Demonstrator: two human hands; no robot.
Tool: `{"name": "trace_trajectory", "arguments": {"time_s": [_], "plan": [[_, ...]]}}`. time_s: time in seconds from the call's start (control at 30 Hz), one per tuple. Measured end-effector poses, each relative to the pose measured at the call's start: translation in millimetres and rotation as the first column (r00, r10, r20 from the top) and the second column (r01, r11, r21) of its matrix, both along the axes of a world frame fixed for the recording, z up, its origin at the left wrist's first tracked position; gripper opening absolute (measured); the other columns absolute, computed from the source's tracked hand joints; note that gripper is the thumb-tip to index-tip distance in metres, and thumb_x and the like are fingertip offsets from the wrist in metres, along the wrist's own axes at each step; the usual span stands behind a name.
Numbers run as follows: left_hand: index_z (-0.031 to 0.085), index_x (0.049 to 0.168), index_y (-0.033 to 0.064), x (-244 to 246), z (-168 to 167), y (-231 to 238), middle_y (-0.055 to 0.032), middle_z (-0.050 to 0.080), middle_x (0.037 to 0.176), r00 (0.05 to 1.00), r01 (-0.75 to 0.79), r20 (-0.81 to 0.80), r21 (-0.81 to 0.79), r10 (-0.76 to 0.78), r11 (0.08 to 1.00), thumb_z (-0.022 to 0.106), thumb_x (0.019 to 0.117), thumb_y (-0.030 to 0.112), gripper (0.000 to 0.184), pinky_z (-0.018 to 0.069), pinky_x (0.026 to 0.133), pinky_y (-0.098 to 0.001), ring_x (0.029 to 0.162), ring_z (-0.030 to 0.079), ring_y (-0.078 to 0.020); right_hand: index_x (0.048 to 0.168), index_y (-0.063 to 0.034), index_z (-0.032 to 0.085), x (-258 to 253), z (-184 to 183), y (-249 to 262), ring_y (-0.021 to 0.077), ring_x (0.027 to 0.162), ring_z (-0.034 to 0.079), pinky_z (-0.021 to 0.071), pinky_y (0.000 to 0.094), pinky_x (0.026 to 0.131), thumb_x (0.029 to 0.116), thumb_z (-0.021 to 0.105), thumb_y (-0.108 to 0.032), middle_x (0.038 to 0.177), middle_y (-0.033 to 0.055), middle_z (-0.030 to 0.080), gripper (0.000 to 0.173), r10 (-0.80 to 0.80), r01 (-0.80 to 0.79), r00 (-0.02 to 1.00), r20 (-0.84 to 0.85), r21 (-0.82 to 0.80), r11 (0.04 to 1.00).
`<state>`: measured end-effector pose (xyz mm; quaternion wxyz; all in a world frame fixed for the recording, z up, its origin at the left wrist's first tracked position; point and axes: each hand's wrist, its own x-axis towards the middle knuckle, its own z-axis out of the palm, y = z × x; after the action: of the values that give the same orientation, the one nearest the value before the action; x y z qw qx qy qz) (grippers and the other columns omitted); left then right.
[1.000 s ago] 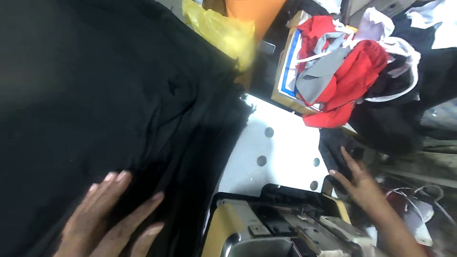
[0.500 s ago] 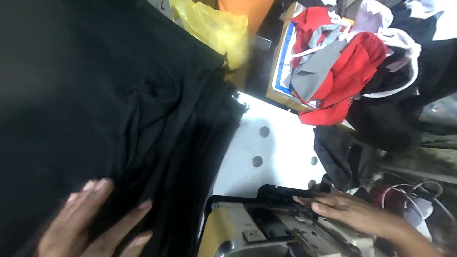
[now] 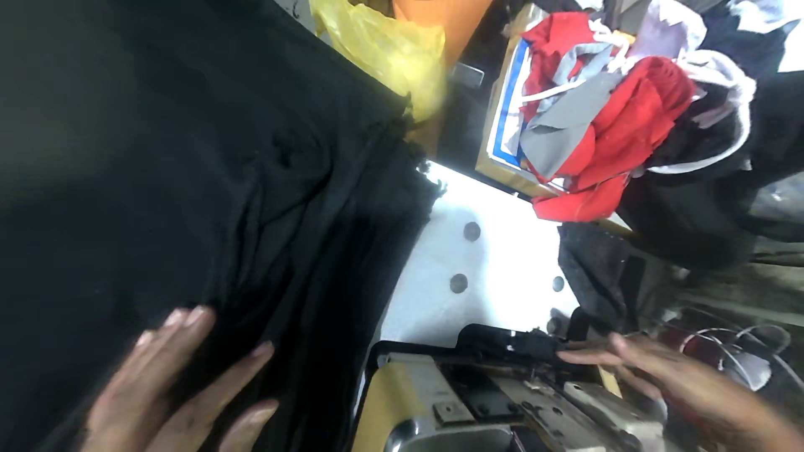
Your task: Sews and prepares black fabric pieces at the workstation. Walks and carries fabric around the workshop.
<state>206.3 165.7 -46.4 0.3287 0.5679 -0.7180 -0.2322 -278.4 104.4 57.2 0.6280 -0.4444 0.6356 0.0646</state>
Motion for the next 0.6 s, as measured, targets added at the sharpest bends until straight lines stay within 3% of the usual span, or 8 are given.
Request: {"name": "trace_trajectory", "arguments": {"time_s": [0.1, 0.2, 0.33, 0.43, 0.53, 0.6], "plan": [[0.063, 0.136, 0.0207, 0.6, 0.0, -0.1, -0.0008, 0.037, 0.164, 1.000, 0.006, 0.011, 0.005, -0.006, 1.000, 0.050, 0.1064, 0.044, 0.040, 0.0197, 0.128, -0.0438, 0.156, 0.023, -0.0168, 0.108, -0.0273, 0.081, -19.2, 10.7, 11.4, -0.0154, 0.054, 0.046, 0.0351, 0.0053, 0.051, 0.0978, 0.034, -0.073, 0.095, -0.0184, 0.076, 0.066, -0.153, 0.165, 0.978, 0.144, -0.076, 0.983], [0.064, 0.135, 0.0203, -0.3, 0.5, -0.9, -0.0005, 0.037, 0.164, 1.000, 0.007, 0.009, 0.003, -0.007, 1.000, 0.050, 0.1063, 0.044, 0.040, 0.0200, 0.128, -0.0441, 0.156, 0.023, -0.0169, 0.109, -0.0317, 0.080, -37.1, 19.9, 23.0, -0.0131, 0.062, 0.057, 0.0446, 0.0072, 0.060, 0.0964, 0.031, -0.076, 0.092, -0.0192, 0.076, 0.067, -0.194, 0.231, 0.959, 0.207, -0.172, 0.958], [0.064, 0.134, 0.0196, 0.8, 0.1, -1.0, -0.0002, 0.035, 0.165, 1.000, 0.010, 0.006, 0.007, -0.010, 1.000, 0.051, 0.1059, 0.044, 0.040, 0.0191, 0.128, -0.0439, 0.156, 0.022, -0.0162, 0.101, -0.0340, 0.080, -42.3, 33.5, 30.1, -0.0101, 0.063, 0.059, 0.0477, 0.0103, 0.062, 0.0957, 0.031, -0.076, 0.077, -0.0220, 0.070, 0.065, -0.257, 0.327, 0.933, 0.251, -0.293, 0.899], [0.064, 0.135, 0.0208, 1.0, 0.3, -0.8, 0.0014, 0.034, 0.165, 1.000, 0.011, -0.002, 0.017, -0.010, 1.000, 0.051, 0.1058, 0.045, 0.040, 0.0190, 0.128, -0.0432, 0.156, 0.021, -0.0154, 0.098, -0.0334, 0.081, -44.9, 38.5, 32.4, -0.0091, 0.069, 0.065, 0.0513, 0.0103, 0.062, 0.0995, 0.034, -0.070, 0.089, -0.0199, 0.076, 0.059, -0.293, 0.415, 0.892, 0.345, -0.361, 0.835], [0.064, 0.134, 0.0209, 1.9, -0.1, -0.8, 0.0017, 0.035, 0.165, 1.000, 0.014, 0.003, 0.014, -0.014, 1.000, 0.051, 0.1059, 0.045, 0.039, 0.0191, 0.128, -0.0432, 0.156, 0.022, -0.0159, 0.095, -0.0322, 0.080, -58.0, 37.8, 35.5, -0.0017, 0.085, 0.071, 0.0580, 0.0184, 0.074, 0.1023, 0.033, -0.067, 0.095, -0.0150, 0.077, 0.059, -0.285, 0.475, 0.862, 0.418, -0.473, 0.743], [0.064, 0.134, 0.0196, 2.2, -0.9, -0.2, -0.0009, 0.036, 0.165, 1.000, 0.015, 0.008, 0.012, -0.016, 1.000, 0.050, 0.1062, 0.045, 0.040, 0.0196, 0.128, -0.0435, 0.156, 0.022, -0.0169, 0.097, -0.0274, 0.080, -72.8, 34.1, 37.5, 0.0050, 0.090, 0.074, 0.0605, 0.0249, 0.082, 0.1053, 0.040, -0.056, 0.094, -0.0099, 0.078, 0.051, -0.248, 0.537, 0.819, 0.517, -0.540, 0.648]]}}
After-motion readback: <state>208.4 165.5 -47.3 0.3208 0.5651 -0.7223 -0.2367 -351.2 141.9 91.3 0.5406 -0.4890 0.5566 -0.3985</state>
